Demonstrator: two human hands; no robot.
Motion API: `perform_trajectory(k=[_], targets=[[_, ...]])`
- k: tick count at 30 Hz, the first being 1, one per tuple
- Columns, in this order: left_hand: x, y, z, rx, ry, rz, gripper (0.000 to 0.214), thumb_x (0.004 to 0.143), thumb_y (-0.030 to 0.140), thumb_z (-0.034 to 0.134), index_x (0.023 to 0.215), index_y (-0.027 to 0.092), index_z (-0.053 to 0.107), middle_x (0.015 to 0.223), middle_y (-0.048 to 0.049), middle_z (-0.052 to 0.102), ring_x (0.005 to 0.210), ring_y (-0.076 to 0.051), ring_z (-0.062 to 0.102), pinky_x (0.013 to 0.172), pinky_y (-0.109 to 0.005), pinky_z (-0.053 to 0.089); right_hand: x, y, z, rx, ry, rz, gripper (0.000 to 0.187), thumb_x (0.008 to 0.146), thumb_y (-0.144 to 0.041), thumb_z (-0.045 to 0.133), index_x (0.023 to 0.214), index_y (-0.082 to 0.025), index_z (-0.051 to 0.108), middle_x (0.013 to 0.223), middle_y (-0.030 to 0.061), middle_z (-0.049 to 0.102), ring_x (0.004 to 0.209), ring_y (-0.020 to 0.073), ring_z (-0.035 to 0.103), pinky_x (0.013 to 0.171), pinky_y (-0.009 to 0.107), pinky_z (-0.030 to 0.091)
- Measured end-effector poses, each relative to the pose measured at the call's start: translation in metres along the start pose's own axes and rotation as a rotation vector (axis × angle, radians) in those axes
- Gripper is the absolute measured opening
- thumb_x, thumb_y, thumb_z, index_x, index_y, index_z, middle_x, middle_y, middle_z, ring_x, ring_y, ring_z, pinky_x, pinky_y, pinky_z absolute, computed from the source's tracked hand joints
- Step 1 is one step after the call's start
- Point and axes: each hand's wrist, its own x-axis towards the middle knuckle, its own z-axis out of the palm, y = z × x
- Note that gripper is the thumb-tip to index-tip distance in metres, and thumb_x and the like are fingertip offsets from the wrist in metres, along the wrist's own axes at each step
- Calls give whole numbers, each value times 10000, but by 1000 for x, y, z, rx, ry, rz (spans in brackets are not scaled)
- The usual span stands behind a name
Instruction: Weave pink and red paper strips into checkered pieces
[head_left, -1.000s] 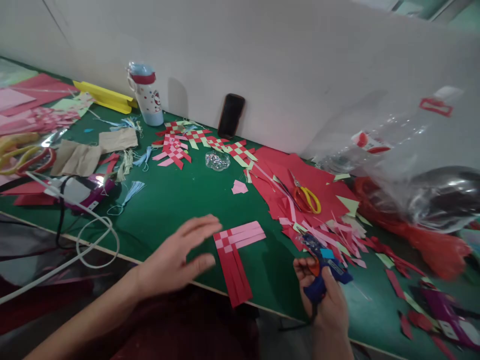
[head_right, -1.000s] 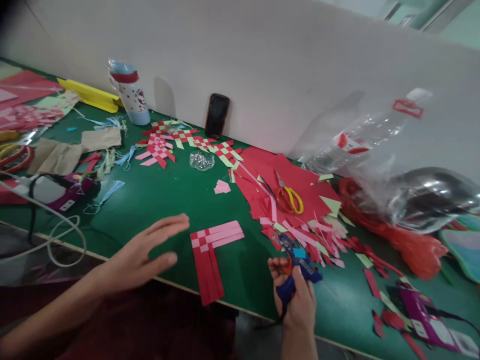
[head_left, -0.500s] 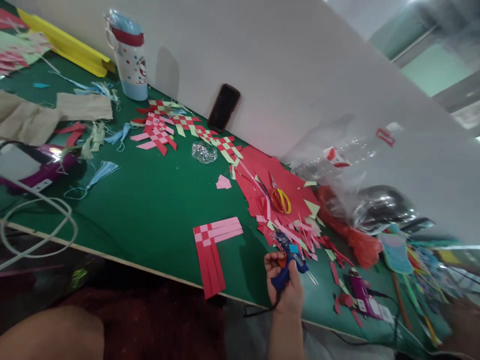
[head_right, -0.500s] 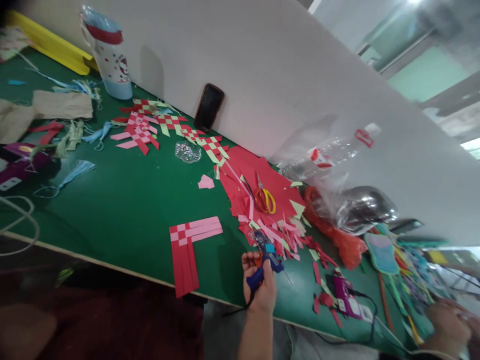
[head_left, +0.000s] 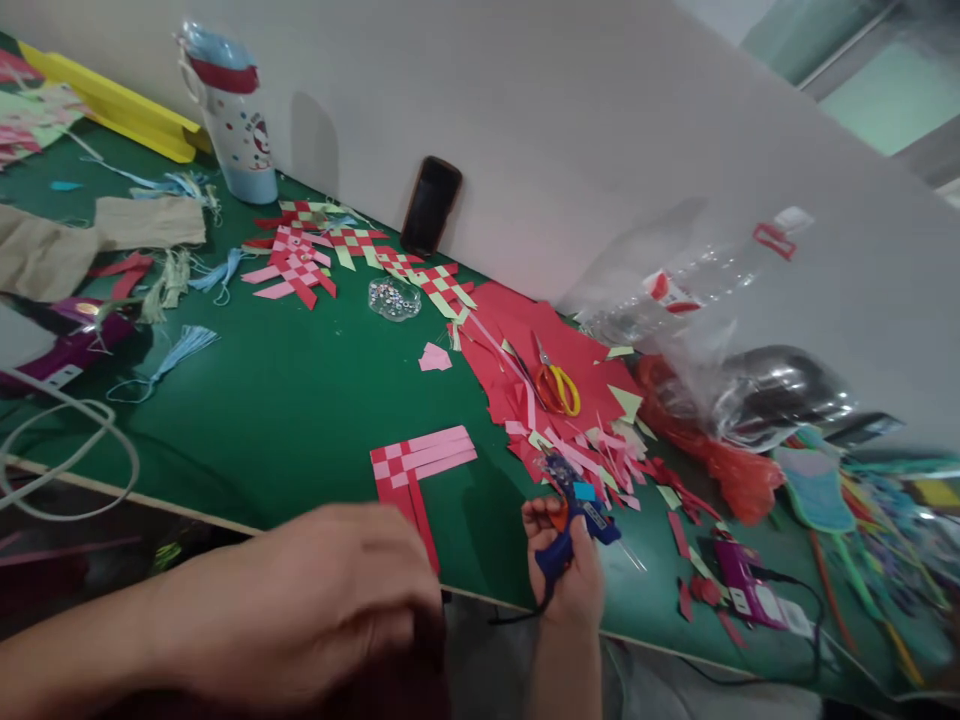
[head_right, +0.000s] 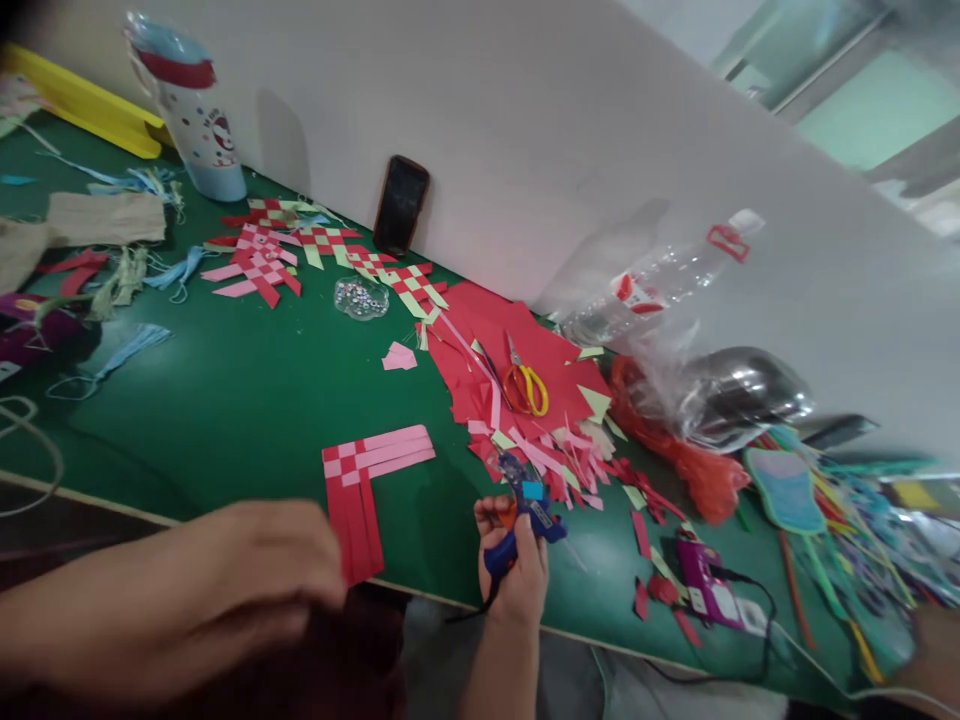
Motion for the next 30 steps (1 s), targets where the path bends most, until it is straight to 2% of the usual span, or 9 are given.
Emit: perform_trajectory(k=[2,3,5,6,9,13,19,25,30], targets=[[82,-44,-68,3,-142,36,370,984,253,419,1332,311,532,1256,-24,619,1157,-205,561,1007,-359,451,-2,0,1,16,-2,1,280,736,-470,737,815,-209,674,816,-3,630,820,159,634,919,455,504],[118,-59,-98,23,-147,-29,351,992,251,404,1308,280,555,1244,-32,628,1126,-198,574,1003,-359,441,-2,0,2,23,-4,3,268,742,-458,735,816,-207,676,817,1,633,822,162,637,922,462,502],[163,-74,-140,121,-32,-74,334,1002,304,384,1234,222,610,1177,-53,665,1031,-213,596,937,-376,446,-3,0,2,39,-8,7,252,743,-439,737,806,-202,679,814,6,641,822,168,643,926,470,499],[173,-75,-149,161,-26,-106,343,996,352,407,1240,217,607,1196,-56,659,1046,-225,585,934,-386,429,-3,0,2,46,-11,6,247,740,-432,740,798,-200,679,811,8,645,818,169,646,926,473,498],[167,-74,-148,242,-64,-139,358,979,413,452,1264,250,596,1228,-41,651,1100,-233,562,985,-405,357,-3,1,3,63,-18,-7,223,742,-412,742,791,-205,675,807,5,653,808,172,650,925,494,497],[158,-85,-139,271,-122,-68,362,995,421,427,1295,273,566,1285,-26,629,1204,-214,513,1031,-388,287,-5,2,3,68,-2,-25,200,749,-396,742,798,-212,681,798,-3,663,791,176,660,918,531,497],[198,-109,-152,258,-174,37,298,1009,356,407,1201,258,612,1226,1,662,1257,-206,472,1005,-363,316,-10,0,2,27,-20,-14,261,705,-430,775,766,-188,697,805,34,689,811,221,684,922,555,490],[243,-80,-141,277,-167,-85,268,981,206,398,1052,154,651,1014,-86,650,993,-216,584,902,-362,442,-10,1,1,-25,-62,-19,288,702,-451,780,725,-175,702,798,67,705,818,248,693,924,569,490],[264,-60,-122,100,-247,-235,261,931,236,529,1170,136,564,1036,-95,619,1005,-244,587,888,-376,479,-9,3,0,-48,-63,-9,259,712,-427,782,755,-178,726,802,63,712,832,249,695,923,538,506]])
